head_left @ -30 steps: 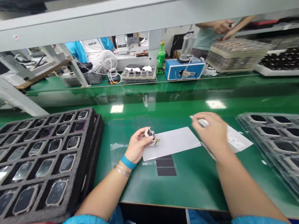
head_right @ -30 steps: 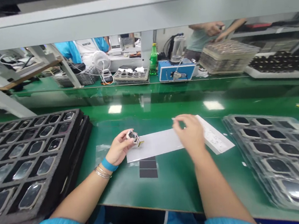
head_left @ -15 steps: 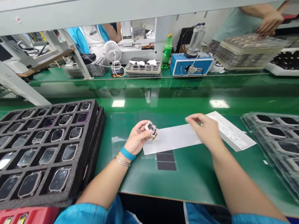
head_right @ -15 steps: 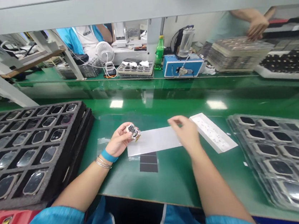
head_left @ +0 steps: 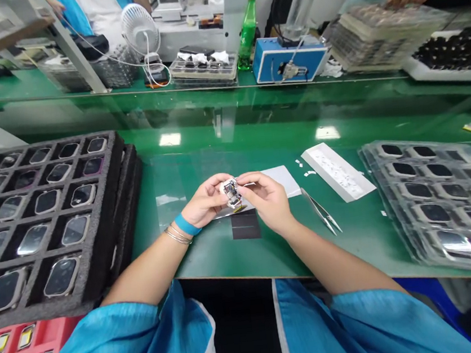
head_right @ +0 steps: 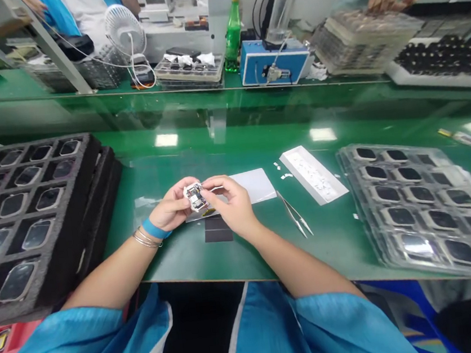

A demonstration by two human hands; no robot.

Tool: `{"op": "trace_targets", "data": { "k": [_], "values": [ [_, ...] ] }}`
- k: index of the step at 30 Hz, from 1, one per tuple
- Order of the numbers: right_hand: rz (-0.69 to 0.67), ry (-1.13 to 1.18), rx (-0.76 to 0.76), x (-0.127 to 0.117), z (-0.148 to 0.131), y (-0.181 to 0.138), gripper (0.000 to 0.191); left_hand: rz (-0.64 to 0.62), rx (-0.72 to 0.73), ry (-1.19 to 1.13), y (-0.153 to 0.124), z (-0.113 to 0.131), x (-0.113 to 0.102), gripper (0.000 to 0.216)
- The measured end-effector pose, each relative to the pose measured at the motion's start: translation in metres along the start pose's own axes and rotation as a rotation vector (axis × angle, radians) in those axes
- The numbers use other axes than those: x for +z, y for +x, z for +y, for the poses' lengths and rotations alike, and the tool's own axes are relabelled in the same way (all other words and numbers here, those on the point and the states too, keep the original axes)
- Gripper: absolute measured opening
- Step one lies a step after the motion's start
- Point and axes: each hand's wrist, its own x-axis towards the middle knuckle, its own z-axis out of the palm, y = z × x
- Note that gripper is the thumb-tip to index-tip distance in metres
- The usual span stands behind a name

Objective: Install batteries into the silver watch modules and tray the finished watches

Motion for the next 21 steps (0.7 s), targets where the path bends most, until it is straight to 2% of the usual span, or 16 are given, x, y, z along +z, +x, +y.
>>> {"op": "trace_targets", "data": {
  "k": [10,18,21],
  "values": [
    [-0.011,-0.001,0.079,0.002,0.003,0.0,0.037,0.005,-0.035,-0.012,0.002,-0.005,0.001,0.054],
    [0.006,-0.041,0.128,-0.001,0.014,0.001,0.038,-0.034,-0.135,-0.09,-0.001,-0.012,0.003,0.056],
    [-0.036,-0.008,0.149,-0.002,0.019,0.003,0.04,-0.018,-0.107,-0.1,0.0,-0.01,0.0,0.055]
  ]
}}
